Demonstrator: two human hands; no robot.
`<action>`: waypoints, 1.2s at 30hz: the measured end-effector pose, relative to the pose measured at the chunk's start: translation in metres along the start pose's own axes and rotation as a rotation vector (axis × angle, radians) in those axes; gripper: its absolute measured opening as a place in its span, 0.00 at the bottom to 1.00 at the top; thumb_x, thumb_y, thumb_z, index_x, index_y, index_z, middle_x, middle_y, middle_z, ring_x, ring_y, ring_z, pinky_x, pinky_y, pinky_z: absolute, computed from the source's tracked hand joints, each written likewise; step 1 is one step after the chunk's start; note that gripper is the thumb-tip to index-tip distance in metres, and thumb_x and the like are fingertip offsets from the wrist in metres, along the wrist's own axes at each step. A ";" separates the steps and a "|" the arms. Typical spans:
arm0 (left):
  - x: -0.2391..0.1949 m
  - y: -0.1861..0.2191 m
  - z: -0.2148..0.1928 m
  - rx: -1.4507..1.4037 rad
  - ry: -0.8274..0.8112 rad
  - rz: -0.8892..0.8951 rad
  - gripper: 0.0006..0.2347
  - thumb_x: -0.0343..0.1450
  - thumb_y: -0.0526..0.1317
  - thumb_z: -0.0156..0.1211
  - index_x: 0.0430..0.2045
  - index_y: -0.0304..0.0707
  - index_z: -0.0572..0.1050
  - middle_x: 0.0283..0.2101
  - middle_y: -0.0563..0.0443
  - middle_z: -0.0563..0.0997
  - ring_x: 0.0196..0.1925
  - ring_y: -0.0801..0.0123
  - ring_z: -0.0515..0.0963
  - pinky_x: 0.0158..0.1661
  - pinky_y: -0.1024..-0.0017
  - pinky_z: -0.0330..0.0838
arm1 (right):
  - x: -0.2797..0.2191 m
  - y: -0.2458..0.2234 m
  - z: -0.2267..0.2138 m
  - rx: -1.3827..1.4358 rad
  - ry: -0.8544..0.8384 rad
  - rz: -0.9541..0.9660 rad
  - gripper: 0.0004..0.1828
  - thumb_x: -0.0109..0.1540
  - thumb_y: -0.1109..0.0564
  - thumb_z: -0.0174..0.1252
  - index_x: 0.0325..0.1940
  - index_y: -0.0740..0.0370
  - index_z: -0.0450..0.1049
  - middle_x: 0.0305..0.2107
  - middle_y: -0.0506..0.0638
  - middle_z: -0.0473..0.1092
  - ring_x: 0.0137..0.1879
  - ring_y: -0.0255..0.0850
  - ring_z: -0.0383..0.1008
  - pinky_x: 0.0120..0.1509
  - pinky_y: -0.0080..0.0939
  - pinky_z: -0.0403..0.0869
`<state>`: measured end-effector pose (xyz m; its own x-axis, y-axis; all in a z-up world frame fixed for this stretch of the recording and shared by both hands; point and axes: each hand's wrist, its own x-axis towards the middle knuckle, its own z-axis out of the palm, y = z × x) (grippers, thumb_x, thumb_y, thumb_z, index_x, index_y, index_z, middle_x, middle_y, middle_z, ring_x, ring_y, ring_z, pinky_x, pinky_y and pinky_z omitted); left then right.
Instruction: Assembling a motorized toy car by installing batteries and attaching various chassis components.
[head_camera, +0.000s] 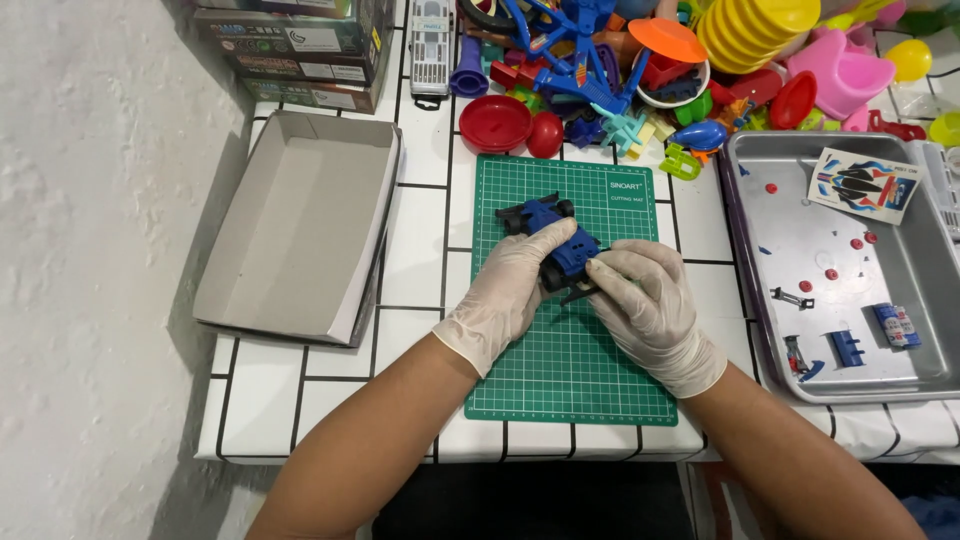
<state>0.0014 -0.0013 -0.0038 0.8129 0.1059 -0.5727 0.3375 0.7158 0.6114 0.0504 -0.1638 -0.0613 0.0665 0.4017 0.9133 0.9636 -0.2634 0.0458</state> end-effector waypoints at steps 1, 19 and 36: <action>0.000 0.000 -0.001 0.001 0.000 0.000 0.28 0.60 0.44 0.75 0.49 0.31 0.67 0.47 0.38 0.77 0.51 0.50 0.81 0.47 0.58 0.78 | 0.000 0.000 0.001 0.000 0.001 0.000 0.14 0.55 0.59 0.74 0.41 0.69 0.84 0.36 0.61 0.79 0.42 0.52 0.80 0.49 0.53 0.83; 0.003 -0.011 -0.003 -0.100 -0.097 -0.022 0.23 0.63 0.40 0.74 0.45 0.28 0.67 0.39 0.37 0.78 0.40 0.50 0.84 0.41 0.52 0.81 | -0.018 0.004 0.004 -0.001 0.084 -0.178 0.08 0.56 0.65 0.70 0.39 0.63 0.83 0.35 0.60 0.79 0.39 0.53 0.79 0.43 0.54 0.79; 0.001 -0.013 0.001 -0.134 -0.097 -0.024 0.21 0.64 0.38 0.74 0.42 0.28 0.66 0.38 0.36 0.76 0.35 0.52 0.83 0.32 0.60 0.83 | 0.007 -0.022 0.003 -0.323 0.130 -0.056 0.09 0.63 0.72 0.63 0.47 0.70 0.79 0.36 0.50 0.72 0.42 0.41 0.74 0.51 0.41 0.77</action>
<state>-0.0016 -0.0108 -0.0122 0.8498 0.0251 -0.5266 0.2963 0.8035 0.5164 0.0301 -0.1527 -0.0574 -0.0375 0.3140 0.9487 0.8318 -0.5163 0.2038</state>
